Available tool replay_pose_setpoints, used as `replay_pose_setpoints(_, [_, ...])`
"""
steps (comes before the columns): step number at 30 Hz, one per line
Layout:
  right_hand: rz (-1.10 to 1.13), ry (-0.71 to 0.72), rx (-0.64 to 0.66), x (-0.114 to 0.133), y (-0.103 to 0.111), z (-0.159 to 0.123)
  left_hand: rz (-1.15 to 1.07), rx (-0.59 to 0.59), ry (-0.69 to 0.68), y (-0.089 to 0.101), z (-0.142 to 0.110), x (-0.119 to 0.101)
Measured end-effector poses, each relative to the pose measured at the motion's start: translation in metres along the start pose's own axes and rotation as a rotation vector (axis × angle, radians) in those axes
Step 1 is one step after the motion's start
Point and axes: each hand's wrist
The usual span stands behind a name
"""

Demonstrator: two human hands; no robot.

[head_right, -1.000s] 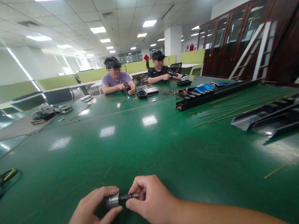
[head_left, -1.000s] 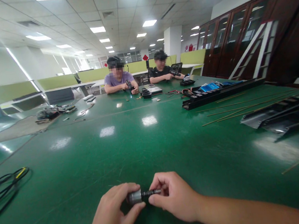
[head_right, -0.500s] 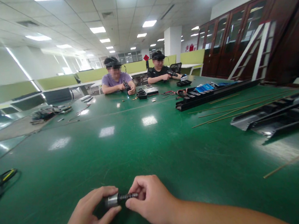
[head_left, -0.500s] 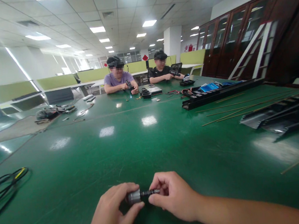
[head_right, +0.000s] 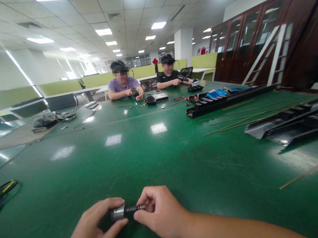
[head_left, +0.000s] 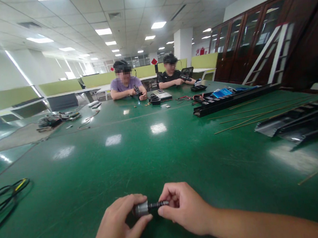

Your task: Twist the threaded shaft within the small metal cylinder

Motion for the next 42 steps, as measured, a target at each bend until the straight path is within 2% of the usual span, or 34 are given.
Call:
replay_pose_setpoints(7, [0.046,0.015,0.008,-0.0012,-0.001,0.0,-0.004,-0.012,-0.015,0.0013,0.0014,-0.0023])
replay_pose_setpoints(27, [0.004,0.028,-0.017,0.0012,-0.0004,-0.0019,0.007,0.001,-0.016,0.0026,0.0007,-0.0015])
replay_pose_setpoints(42, [0.045,-0.008,-0.006,0.0032,0.0005,0.0,0.021,0.009,-0.018,0.0048,0.0006,-0.0034])
Point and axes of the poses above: each hand's wrist, its own z-axis towards the middle knuckle, its own y-axis out of the back of the hand, x = y × z, and after that the axes turned 15 degrees about -z, right-handed
